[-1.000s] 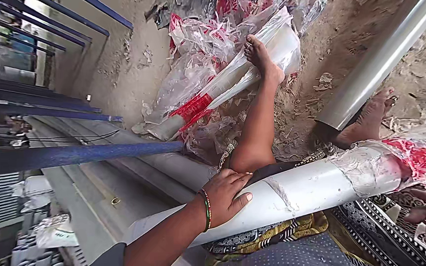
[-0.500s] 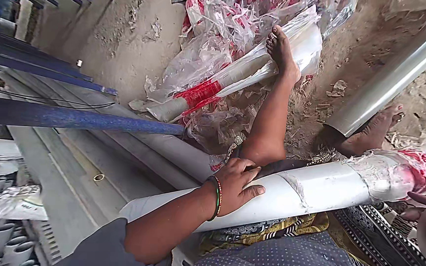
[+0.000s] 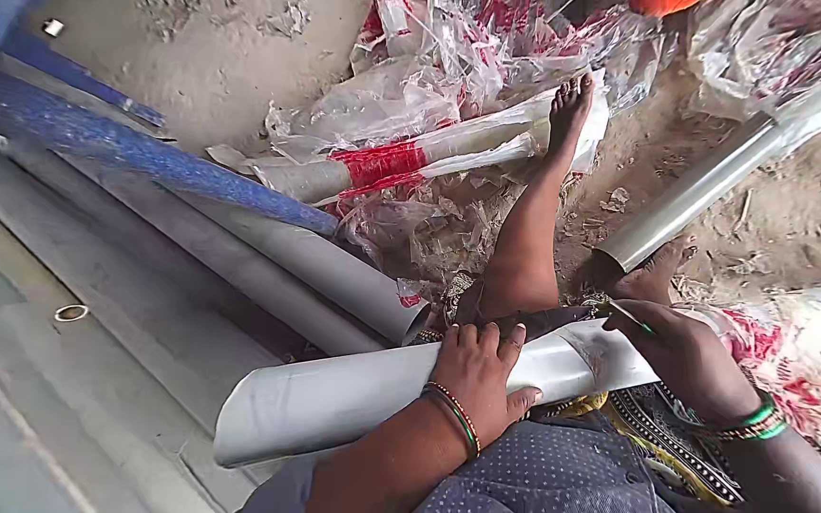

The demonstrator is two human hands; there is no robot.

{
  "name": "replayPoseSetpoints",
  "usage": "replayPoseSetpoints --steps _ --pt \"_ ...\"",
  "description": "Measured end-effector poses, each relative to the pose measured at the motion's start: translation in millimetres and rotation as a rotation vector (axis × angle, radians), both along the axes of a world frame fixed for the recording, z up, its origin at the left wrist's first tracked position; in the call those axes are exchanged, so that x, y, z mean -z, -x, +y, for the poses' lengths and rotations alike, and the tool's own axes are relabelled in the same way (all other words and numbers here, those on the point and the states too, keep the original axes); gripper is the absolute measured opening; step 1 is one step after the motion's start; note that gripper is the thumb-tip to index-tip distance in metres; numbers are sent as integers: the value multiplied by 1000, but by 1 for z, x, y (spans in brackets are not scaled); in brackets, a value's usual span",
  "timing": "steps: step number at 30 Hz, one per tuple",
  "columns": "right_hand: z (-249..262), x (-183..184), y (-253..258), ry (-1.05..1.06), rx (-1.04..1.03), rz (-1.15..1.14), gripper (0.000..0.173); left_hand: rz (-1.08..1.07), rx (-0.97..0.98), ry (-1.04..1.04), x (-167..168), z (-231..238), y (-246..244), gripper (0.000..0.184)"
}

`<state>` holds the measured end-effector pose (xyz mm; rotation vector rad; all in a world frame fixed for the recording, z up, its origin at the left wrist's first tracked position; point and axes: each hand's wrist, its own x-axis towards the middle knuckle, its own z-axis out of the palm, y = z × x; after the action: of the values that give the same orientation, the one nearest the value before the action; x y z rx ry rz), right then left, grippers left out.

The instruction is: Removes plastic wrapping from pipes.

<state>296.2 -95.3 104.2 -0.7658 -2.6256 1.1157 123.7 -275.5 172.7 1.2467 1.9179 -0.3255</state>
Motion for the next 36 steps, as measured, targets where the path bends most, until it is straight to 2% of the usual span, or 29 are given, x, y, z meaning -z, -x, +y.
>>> replayPoseSetpoints --steps 2,8,12,14,15,17,19,20,22,24,26,28,30,32,34,36 --pt "-5 6 29 17 -108 -102 24 -30 1 17 -1 -2 -1 82" --pt "-9 -11 105 232 -393 -626 33 -89 11 45 -1 -1 6 82" --pt "13 5 129 463 -373 -737 24 -127 16 63 -2 3 12 82" --pt "43 18 138 506 -256 -717 25 -144 18 66 -2 4 15 82" --pt "64 16 143 433 -123 -690 31 -151 14 61 -2 4 17 82" --pt "115 11 149 155 339 -559 38 -161 9 62 -1 5 17 82" --pt "163 -10 153 -4 737 -224 42 -161 6 65 -2 7 20 81" --pt "177 -30 157 -55 833 -65 44 -157 4 58 -1 7 21 81" --pt "181 -77 157 -165 812 165 45 -155 -3 51 0 7 22 81" --pt "163 -115 147 -275 649 229 46 -156 -15 47 2 9 24 82" --pt "126 -130 130 -249 501 181 41 -157 -29 34 6 12 27 83" --pt "90 -107 101 -131 310 147 39 -155 -44 13 9 15 30 83" --pt "49 -67 66 11 205 152 38 -159 -71 -13 12 19 32 84" --pt "6 -31 34 123 214 140 35 -170 -121 -59 18 23 34 77" --pt "-38 -18 6 192 234 117 32 -184 -184 -120 27 29 39 63" --pt "-68 -9 -17 232 195 90 33 -176 -232 -139 22 40 44 51"
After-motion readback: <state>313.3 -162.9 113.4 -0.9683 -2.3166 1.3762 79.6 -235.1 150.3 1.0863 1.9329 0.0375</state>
